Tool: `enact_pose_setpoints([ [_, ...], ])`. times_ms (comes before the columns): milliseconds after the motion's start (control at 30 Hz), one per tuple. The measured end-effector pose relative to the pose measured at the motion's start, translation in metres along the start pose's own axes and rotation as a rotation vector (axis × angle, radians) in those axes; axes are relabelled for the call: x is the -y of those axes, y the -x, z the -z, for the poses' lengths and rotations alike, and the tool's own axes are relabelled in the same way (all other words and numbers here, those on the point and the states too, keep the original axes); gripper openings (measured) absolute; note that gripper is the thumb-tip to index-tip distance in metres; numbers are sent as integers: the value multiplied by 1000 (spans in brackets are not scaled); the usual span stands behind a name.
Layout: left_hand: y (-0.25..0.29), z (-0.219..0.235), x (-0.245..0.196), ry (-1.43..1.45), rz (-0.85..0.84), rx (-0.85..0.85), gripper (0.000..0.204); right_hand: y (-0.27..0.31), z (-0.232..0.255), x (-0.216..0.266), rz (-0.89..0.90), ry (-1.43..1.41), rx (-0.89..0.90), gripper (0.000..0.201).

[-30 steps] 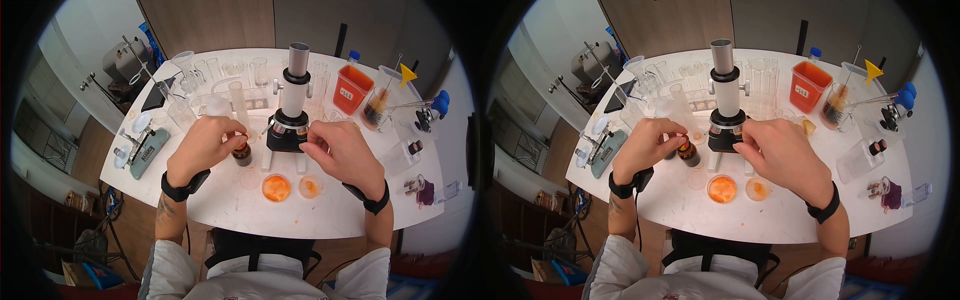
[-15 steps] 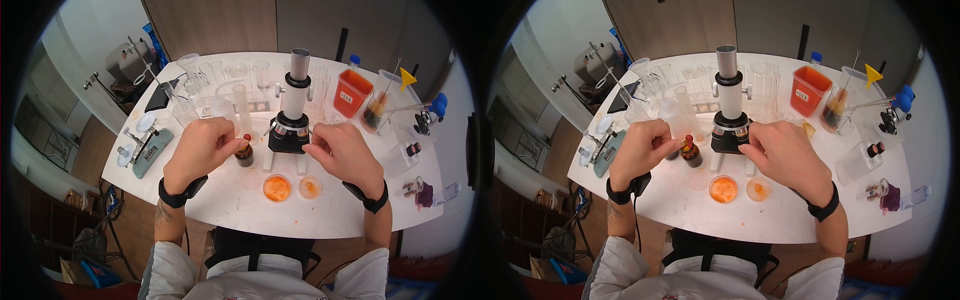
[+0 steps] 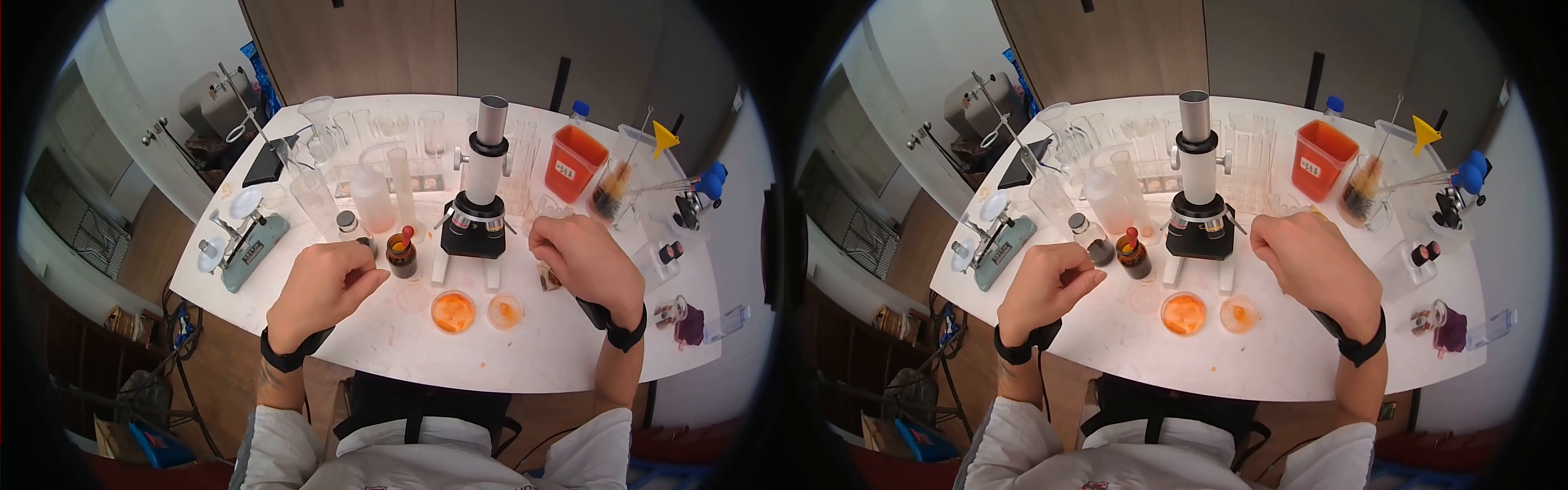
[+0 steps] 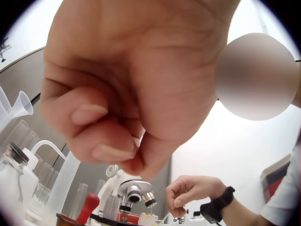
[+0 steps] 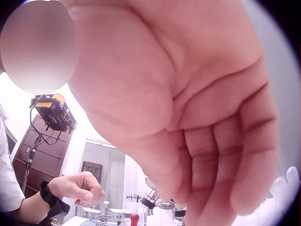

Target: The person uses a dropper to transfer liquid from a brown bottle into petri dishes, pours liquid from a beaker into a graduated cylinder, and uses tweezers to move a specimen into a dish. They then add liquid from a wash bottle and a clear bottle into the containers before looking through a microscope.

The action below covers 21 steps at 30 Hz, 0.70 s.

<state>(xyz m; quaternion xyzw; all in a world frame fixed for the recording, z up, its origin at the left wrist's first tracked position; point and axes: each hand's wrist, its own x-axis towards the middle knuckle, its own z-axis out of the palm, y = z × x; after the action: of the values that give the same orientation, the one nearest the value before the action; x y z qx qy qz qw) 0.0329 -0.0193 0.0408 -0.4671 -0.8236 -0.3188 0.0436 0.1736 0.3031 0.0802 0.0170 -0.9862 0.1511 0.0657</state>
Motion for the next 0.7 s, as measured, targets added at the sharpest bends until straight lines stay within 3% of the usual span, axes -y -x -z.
enact_pose_setpoints([
  [133, 0, -1, 3, 57, 17, -64, 19, 4, 6, 1, -11, -38, 75, 19],
  [233, -2, 9, 5, -49, 64, 36, 18, 5, 7, 2, -13, -32, 103, 25],
  [333, -12, 18, 11, -35, 178, -13, 15, 5, 7, 1, -16, -20, 118, 28],
  [433, -36, 22, 22, -20, 153, -228, 27, 6, 8, 2, -27, -19, 130, 30],
  [533, -67, 18, 38, 49, 216, -258, 44, 5, 9, 3, -38, -24, 148, 31],
  [633, -93, 9, 51, -183, 113, -215, 53, 4, 10, 2, -38, -21, 151, 32],
  [700, -106, 14, 42, -126, 291, -79, 52, 6, 10, 1, -32, -23, 139, 33],
])
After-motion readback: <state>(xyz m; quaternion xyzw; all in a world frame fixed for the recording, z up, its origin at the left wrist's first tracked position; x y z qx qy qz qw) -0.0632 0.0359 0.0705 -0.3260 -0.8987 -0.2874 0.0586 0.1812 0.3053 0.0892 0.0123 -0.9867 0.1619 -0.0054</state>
